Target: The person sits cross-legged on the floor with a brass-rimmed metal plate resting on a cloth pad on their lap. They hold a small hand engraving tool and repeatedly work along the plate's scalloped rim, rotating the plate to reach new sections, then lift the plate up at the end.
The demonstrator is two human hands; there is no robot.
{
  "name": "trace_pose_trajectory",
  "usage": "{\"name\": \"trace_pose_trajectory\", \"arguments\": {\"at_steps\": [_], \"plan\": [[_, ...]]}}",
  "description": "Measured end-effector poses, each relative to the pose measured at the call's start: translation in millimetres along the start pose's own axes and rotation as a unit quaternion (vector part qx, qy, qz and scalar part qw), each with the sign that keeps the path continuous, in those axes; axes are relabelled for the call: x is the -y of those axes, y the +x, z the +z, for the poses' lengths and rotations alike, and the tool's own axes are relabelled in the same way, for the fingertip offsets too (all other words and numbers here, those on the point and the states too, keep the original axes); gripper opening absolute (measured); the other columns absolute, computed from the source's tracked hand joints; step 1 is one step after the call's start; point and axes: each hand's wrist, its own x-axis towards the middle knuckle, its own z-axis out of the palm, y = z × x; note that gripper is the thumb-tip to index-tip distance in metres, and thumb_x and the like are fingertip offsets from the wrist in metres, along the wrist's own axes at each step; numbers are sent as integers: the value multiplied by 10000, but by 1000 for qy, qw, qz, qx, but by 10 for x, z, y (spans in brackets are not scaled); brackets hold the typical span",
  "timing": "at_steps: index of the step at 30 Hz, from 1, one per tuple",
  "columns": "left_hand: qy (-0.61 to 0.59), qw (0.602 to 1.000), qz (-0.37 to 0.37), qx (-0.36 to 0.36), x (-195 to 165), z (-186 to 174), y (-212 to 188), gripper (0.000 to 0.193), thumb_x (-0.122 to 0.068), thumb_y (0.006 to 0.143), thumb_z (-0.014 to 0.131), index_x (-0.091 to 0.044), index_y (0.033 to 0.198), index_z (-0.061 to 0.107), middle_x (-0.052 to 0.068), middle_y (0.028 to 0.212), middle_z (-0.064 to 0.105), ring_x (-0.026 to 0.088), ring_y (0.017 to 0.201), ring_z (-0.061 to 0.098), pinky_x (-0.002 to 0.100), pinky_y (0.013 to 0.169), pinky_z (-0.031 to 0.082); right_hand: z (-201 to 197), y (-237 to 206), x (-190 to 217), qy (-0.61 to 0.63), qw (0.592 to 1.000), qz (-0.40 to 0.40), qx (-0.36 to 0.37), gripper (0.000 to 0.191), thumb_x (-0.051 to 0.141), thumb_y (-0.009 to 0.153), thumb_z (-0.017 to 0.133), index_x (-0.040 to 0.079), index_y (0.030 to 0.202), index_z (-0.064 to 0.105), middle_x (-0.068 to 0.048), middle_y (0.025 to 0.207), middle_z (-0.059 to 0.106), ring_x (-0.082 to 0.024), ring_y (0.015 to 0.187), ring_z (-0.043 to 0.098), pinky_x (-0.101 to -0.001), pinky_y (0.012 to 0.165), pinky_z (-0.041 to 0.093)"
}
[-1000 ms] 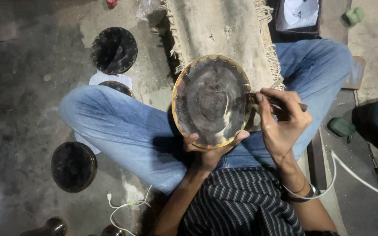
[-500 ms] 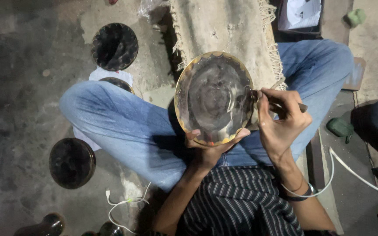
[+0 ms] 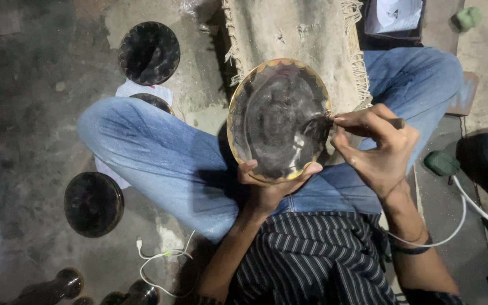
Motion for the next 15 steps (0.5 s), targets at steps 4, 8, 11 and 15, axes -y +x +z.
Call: {"name": "trace_pose_trajectory", "arguments": {"at_steps": [4,8,11,15], "plan": [[-108,994,-28,7,67,-137,146,1139,-557,803,877,-224,1592,126,112,1552,183,283,1442,230,406,1209,305,-55,61,-10,-21,999,9,26,162,-80,866,769,-40,1018,734,-123,1031,752,-184,954,764,-288,875,632],[-525,805,-275,-32,179,-311,324,1159,-501,841,821,-193,1628,29,140,1601,204,321,1474,268,469,1226,298,-85,76,-41,18,999,29,29,131,-66,911,756,-31,1035,735,-111,1046,751,-173,982,765,-283,895,640],[-632,707,-317,-38,154,-391,417,1174,-459,869,780,-170,1654,-45,161,1637,221,349,1497,296,517,1239,293,-83,64,-75,90,992,89,9,108,-38,951,743,-31,1057,730,-104,1043,746,-150,972,756,-250,863,618],[-546,773,-323,12,126,-421,445,1210,-442,843,788,-98,1671,-24,193,1675,163,366,1551,256,519,1274,289,25,27,-123,85,988,111,-63,90,-29,1020,756,-58,1100,728,-116,1054,729,-154,966,740,-232,858,594]]}}
